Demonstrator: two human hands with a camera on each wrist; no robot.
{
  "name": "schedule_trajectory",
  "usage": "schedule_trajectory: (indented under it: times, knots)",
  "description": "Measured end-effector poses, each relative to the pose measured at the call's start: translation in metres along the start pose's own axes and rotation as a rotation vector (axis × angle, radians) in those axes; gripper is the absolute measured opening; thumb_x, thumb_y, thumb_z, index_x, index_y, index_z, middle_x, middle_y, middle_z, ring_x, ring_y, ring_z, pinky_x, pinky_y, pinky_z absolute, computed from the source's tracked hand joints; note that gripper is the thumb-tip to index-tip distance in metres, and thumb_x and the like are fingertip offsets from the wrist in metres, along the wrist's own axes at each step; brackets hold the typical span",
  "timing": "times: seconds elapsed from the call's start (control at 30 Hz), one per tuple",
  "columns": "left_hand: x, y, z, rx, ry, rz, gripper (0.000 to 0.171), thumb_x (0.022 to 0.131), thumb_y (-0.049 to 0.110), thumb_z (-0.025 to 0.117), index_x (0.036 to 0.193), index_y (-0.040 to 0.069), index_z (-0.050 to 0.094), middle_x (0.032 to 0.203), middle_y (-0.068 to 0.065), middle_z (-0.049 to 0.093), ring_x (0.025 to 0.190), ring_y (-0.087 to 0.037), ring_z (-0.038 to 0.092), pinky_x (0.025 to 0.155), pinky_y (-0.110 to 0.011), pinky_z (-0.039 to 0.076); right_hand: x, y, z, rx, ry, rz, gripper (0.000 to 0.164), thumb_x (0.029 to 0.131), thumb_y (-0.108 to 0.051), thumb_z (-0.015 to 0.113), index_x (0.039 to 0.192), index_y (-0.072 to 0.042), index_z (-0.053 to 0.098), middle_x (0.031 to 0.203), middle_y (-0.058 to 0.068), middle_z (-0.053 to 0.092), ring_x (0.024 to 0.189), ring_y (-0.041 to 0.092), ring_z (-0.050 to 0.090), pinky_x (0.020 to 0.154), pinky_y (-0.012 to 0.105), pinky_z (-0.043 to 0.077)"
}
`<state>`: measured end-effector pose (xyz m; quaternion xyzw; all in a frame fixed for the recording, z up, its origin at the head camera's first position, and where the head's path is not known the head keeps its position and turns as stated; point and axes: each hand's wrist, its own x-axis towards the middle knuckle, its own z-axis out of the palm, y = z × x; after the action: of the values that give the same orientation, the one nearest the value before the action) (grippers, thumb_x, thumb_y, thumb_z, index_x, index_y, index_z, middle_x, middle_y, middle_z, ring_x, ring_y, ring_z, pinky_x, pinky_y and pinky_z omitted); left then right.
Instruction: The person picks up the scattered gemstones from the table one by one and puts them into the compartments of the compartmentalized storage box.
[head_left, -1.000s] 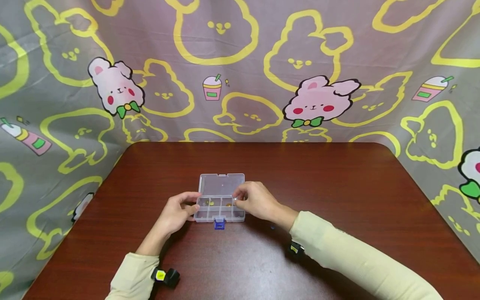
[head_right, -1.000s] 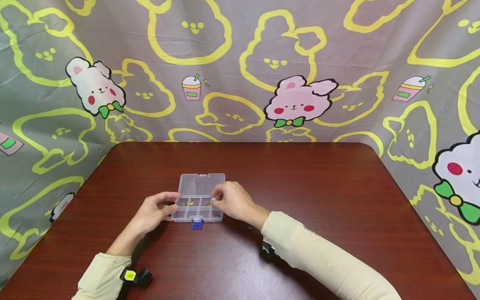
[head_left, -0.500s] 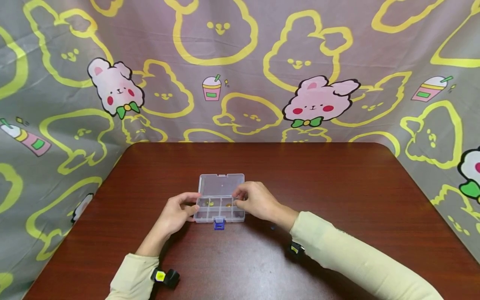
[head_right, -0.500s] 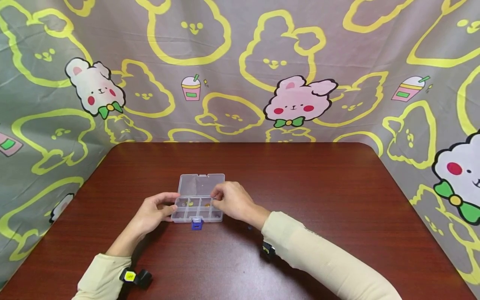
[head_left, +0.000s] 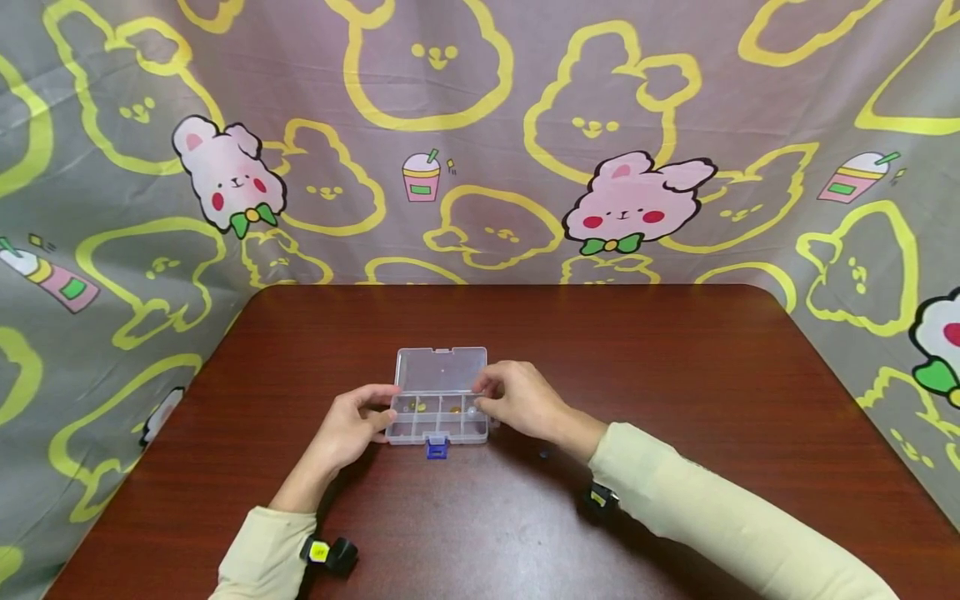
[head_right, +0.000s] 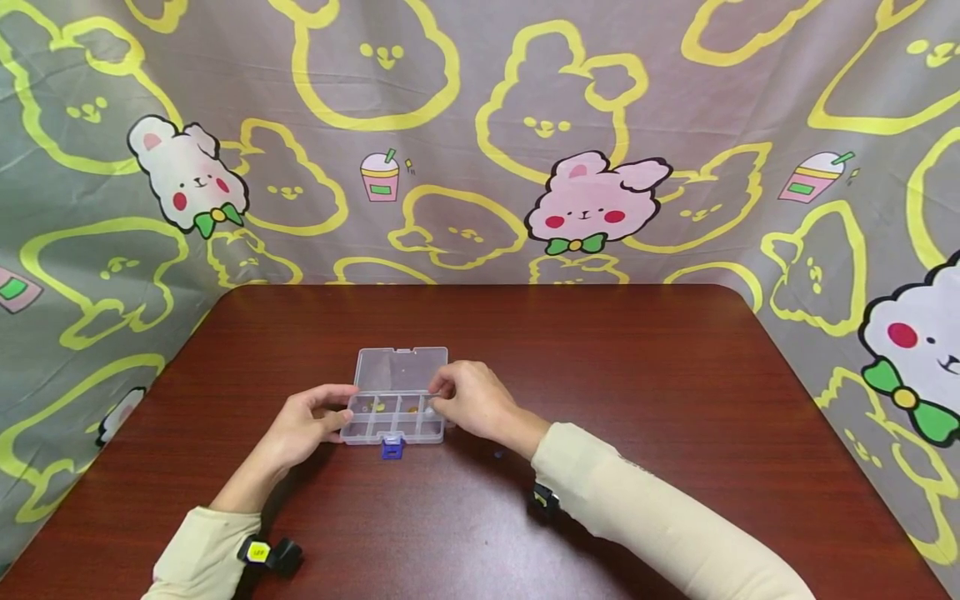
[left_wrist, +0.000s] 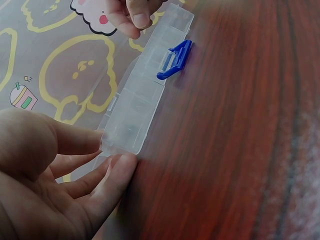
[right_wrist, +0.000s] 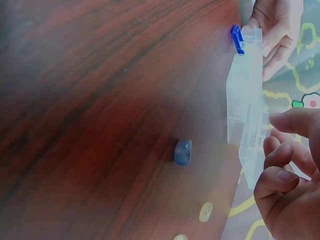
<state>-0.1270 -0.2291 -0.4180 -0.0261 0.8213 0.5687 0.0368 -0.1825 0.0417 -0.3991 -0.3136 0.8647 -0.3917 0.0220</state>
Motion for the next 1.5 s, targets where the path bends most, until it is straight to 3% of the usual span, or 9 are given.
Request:
schedule_trajectory:
  times: [0.23,0.87,1.5]
  knots:
    - [0.001,0.0,-0.001,0.002,-0.004,0.007,0.035,0.093,-0.006,0.063,0.128,-0.006,0.062,0.12,-0.028,0.062,0.084,-0.024,0.066,0.064,-0.036,0.06,-0.007,0.005,-0.003,-0.045,0.024,-0.03,0.008,0.082,-0.007,0.079,0.087,-0.008,0.073,0.073,-0.008,0.064,0.067,0.005,0.058,0.065,0.024,0.049]
    - [0.004,-0.002,0.0,0.02,-0.005,-0.01,0.035,0.093,-0.006,0.063,0.128,-0.005,0.062,0.12,-0.027,0.062,0.085,-0.025,0.066,0.065,-0.035,0.06,-0.043,0.022,-0.023,-0.011,0.025,0.01,0.006,0.083,-0.006,0.077,0.086,-0.009,0.073,0.072,-0.011,0.063,0.063,0.003,0.058,0.065,0.026,0.05]
    - [0.002,-0.002,0.0,0.02,-0.003,-0.008,0.036,0.093,-0.006,0.063,0.128,-0.005,0.062,0.12,-0.026,0.062,0.085,-0.025,0.066,0.065,-0.036,0.06,-0.098,0.047,-0.048,-0.019,0.059,0.08,0.014,0.081,-0.002,0.078,0.085,-0.013,0.072,0.073,-0.011,0.059,0.061,0.006,0.052,0.053,0.023,0.045]
